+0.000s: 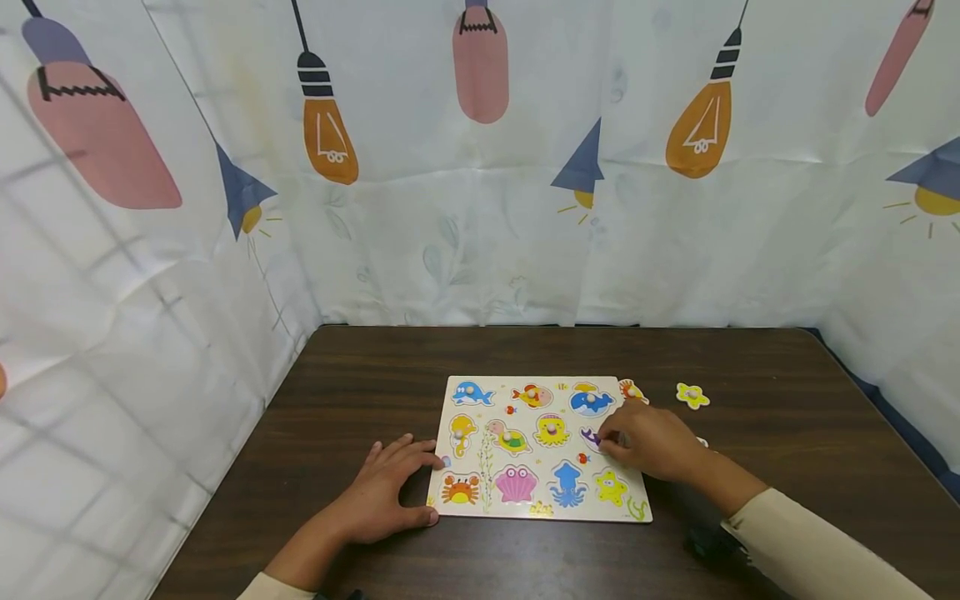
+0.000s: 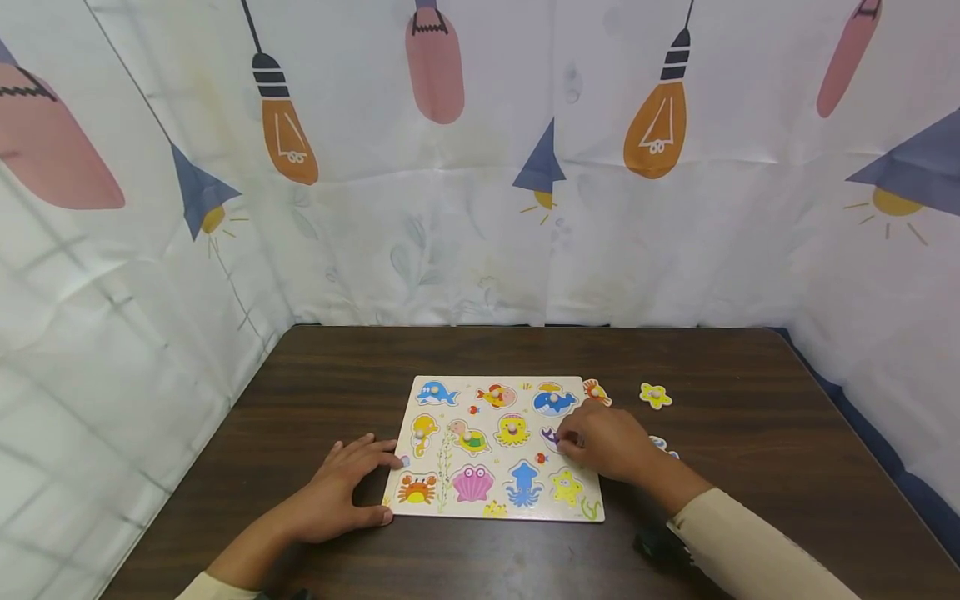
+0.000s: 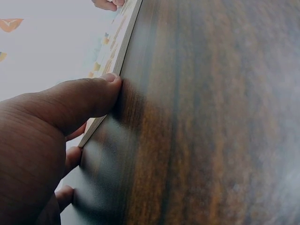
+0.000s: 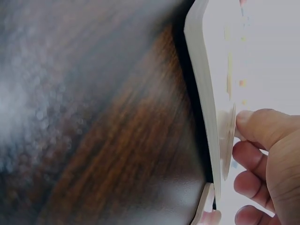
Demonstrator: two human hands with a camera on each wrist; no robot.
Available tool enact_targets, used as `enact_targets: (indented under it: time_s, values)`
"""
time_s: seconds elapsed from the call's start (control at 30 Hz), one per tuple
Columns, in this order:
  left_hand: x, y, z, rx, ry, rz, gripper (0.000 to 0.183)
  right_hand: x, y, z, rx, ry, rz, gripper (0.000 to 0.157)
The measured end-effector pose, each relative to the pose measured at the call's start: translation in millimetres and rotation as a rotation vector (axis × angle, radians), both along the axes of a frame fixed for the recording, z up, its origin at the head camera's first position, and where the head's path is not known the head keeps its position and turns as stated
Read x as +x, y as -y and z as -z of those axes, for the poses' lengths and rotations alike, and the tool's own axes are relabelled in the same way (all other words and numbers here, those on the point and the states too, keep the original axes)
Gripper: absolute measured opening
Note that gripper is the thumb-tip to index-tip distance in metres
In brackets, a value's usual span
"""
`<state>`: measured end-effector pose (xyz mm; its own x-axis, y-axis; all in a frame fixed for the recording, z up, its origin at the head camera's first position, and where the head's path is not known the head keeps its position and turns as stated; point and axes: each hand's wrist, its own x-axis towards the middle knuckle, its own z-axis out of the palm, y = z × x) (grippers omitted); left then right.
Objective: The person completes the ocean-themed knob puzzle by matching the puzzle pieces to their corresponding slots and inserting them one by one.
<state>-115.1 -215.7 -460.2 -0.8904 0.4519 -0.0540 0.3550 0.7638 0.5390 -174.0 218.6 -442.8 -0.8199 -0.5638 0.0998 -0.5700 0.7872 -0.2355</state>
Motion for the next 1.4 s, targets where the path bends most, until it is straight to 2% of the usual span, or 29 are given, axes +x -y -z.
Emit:
enact_targets:
  time_s: [0.7, 0.87, 1.13, 1.4]
  values:
    - [0.1, 0.5, 2.2, -0.018, 0.009, -0.006, 0.056, 7.0, -0.3, 1.3, 0.000, 0.027, 0.087, 0.017]
    - [-0.9, 0.2, 0.4, -0.003, 0.007, -0.003, 0.056, 7.4, -8.7, 0.2, 0.001, 0.037, 0.130, 0.023]
    - [-1.2, 0.6, -1.5, -0.005, 0.010, 0.001, 0.056, 7.0, -26.1, -2.9, -0.008, -0.026, 0.149, 0.026]
    - [-2.4, 1.3, 1.0, -0.009, 0.005, 0.002, 0.056, 0.5, -38.9, -8.1, -0.040, 0.011, 0.231, 0.030]
